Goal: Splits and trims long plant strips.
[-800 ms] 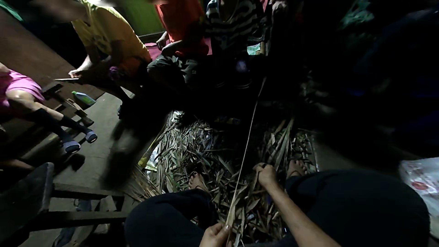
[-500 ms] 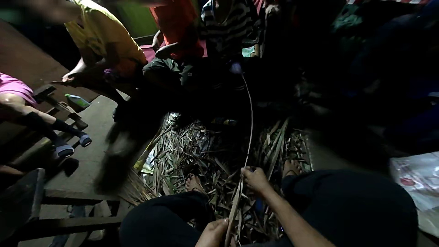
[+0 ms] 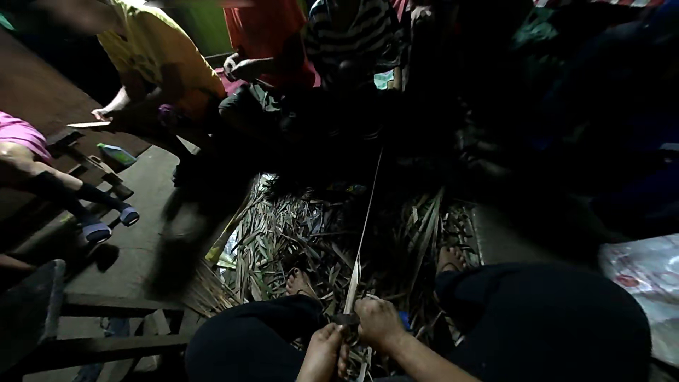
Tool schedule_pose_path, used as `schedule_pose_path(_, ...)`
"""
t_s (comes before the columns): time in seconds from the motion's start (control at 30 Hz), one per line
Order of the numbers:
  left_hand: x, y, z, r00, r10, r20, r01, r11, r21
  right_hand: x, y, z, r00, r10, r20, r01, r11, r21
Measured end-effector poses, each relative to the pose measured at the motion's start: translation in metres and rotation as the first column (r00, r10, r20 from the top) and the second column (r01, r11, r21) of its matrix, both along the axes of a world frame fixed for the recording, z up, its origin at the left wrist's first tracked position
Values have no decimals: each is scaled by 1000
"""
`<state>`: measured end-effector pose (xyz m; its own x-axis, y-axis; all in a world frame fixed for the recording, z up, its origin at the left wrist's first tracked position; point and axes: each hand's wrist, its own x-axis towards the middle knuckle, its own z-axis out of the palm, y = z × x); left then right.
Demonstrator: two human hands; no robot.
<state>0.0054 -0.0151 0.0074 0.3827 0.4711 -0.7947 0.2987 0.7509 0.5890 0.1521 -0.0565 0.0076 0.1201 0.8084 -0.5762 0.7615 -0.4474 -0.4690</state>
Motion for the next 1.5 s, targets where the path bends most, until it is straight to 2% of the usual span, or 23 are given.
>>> schedule_pose_path(0.07, -1, 1, 1, 1000, -12, 4, 12, 1000, -22, 3, 1, -9, 997, -68, 34, 67, 997, 38)
schedule_pose_path(0.23, -8, -9, 2, 996, -83, 17, 83, 996, -41, 34, 18, -21, 968, -229, 97, 241, 962, -131)
schedule_pose_path(0.37, -9, -13, 4, 995, -93, 23, 94, 995, -33, 49, 25, -30, 921, -361, 148, 378, 920, -105)
schedule_pose_path(0.43, -14, -16, 5, 994, -106, 22, 107, 994, -35, 69, 27, -39, 843, -524, 119, 535, 839, -98)
schedule_pose_path(0.5, -17, -17, 4, 993, -116, 24, 117, 993, -27, 90, 26, -50, 703, -711, 25, 711, 702, -35)
schedule_pose_path(0.57, -17, -15, 4, 994, -108, 15, 109, 994, -20, 99, 26, -57, 536, -834, -132, 837, 545, -49)
schedule_pose_path(0.63, -13, -11, 3, 994, -108, 18, 108, 994, -16, 84, 26, -53, 406, -837, -366, 877, 470, -102)
schedule_pose_path(0.67, -9, -9, 3, 994, -111, 25, 111, 994, -18, 74, 25, -47, 343, -793, -504, 868, 472, -153)
schedule_pose_path(0.7, -5, -7, 2, 993, -114, 33, 115, 993, -27, 67, 23, -42, 331, -733, -594, 822, 534, -200)
schedule_pose_path(0.77, -1, -5, 2, 990, -132, 54, 135, 990, -51, 61, 21, -32, 392, -666, -634, 734, 642, -221)
schedule_pose_path(0.8, -1, -5, 2, 986, -156, 62, 160, 985, -59, 62, 21, -30, 406, -670, -622, 741, 639, -206)
schedule_pose_path(0.93, -13, -6, 2, 972, -217, 95, 227, 967, -113, 78, 23, -33, 316, -764, -562, 882, 455, -122)
schedule_pose_path(0.97, -15, -6, 2, 978, -193, 79, 201, 973, -110, 78, 23, -34, 354, -766, -536, 879, 469, -90)
schedule_pose_path(1.0, -15, -6, 3, 984, -165, 62, 170, 980, -101, 76, 20, -34, 437, -748, -499, 841, 537, -67)
schedule_pose_path(1.03, -13, -6, 5, 990, -133, 46, 136, 987, -86, 73, 16, -30, 551, -695, -462, 764, 643, -56)
schedule_pose_path(1.1, -5, -3, 5, 997, -75, 18, 76, 996, -47, 61, 8, -23, 801, -466, -376, 488, 872, -42)
schedule_pose_path(1.17, 2, 2, 1, 999, -39, 1, 39, 999, -18, 44, 4, -17, 936, -215, -280, 204, 977, -69)
schedule_pose_path(1.2, 5, 3, -1, 1000, -28, -8, 28, 1000, -9, 35, 3, -14, 962, -132, -237, 115, 990, -84)
schedule_pose_path(1.27, 9, 4, -3, 1000, -18, -16, 18, 1000, -13, 23, 4, -5, 989, -67, -134, 52, 993, -109)
schedule_pose_path(1.4, 6, -1, 1, 999, -43, 8, 43, 999, -32, 22, 5, -7, 989, -147, 22, 148, 987, -70)
schedule_pose_path(1.5, 0, -8, 5, 997, -64, 33, 65, 998, -18, 36, 12, -14, 977, -194, 83, 204, 969, -141)
